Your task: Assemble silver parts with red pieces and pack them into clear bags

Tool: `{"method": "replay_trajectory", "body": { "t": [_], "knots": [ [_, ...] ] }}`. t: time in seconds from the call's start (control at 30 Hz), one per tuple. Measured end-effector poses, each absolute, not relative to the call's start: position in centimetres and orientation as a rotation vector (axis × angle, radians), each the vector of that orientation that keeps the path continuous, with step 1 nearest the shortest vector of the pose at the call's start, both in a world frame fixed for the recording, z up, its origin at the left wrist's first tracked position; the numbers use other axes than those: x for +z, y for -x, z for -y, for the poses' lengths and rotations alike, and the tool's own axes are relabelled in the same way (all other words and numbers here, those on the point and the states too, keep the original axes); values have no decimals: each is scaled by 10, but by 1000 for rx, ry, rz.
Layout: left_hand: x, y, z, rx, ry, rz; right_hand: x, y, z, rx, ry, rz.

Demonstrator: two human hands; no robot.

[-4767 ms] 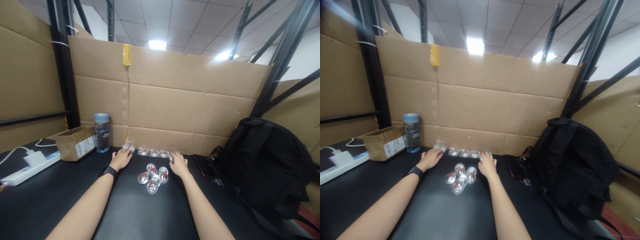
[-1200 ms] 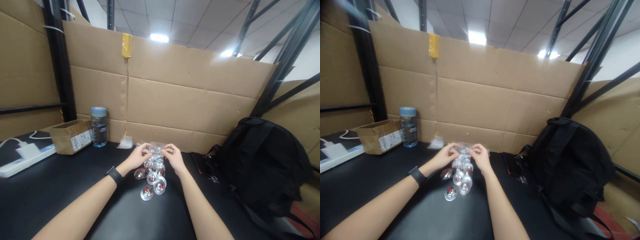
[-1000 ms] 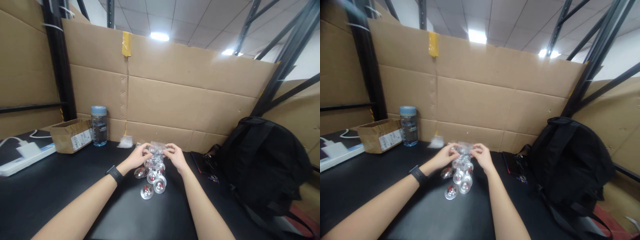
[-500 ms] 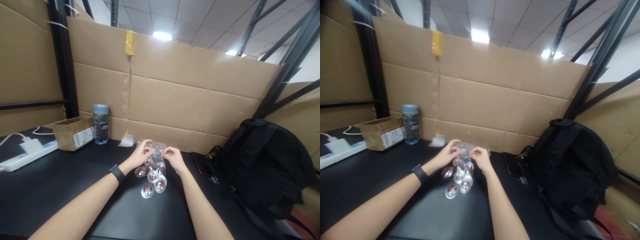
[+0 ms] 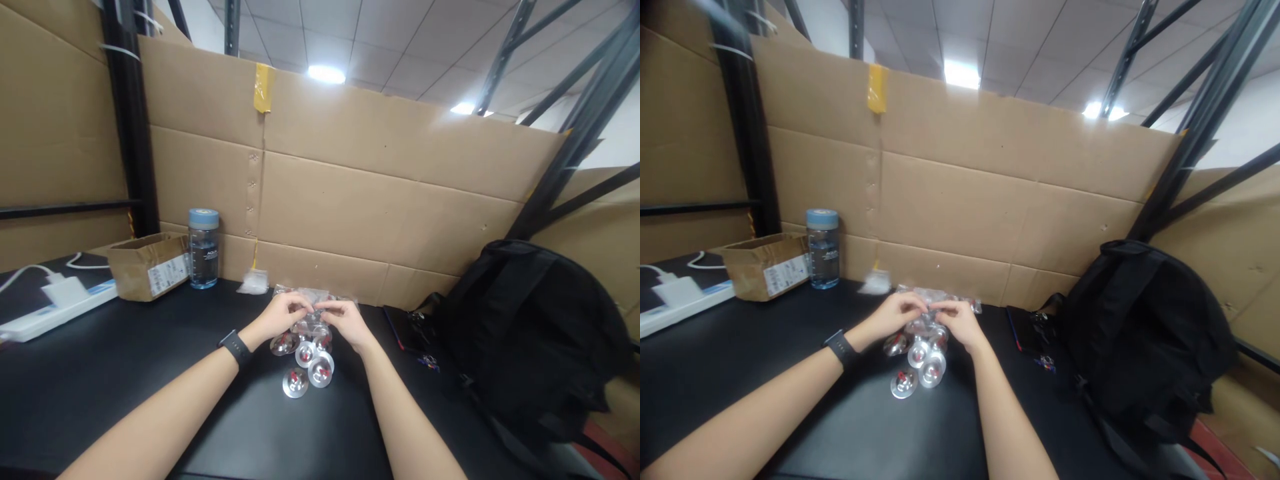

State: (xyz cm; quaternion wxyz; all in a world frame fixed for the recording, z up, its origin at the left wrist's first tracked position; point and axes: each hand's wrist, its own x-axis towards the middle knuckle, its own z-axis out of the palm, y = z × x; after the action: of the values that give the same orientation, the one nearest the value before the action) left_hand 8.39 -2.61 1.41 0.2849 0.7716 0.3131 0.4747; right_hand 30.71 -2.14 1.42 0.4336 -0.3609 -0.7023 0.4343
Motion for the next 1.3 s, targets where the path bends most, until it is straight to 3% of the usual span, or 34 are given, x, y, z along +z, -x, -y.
{"method": "replay_trajectory", "body": {
  "t": [0.3,0.53,0.8,1.13,1.3],
  "knots": [
    [8,-84,27,1289,-1933,-861,12,-308,21,1124,889,1702],
    [19,-82,33,1508,-2365,-1071,11,-308,19,1074,921,1622],
    [30,-90,56,1141,-2743,-976,14,-306,18,1018,912,1571],
    [19,-88,39,1088,-3072,-1290,5,-292,15,908,930,1555],
    [21,-41,17,1147,-2897,-1770,2,-303,7,798,1003,1525]
  ]
}}
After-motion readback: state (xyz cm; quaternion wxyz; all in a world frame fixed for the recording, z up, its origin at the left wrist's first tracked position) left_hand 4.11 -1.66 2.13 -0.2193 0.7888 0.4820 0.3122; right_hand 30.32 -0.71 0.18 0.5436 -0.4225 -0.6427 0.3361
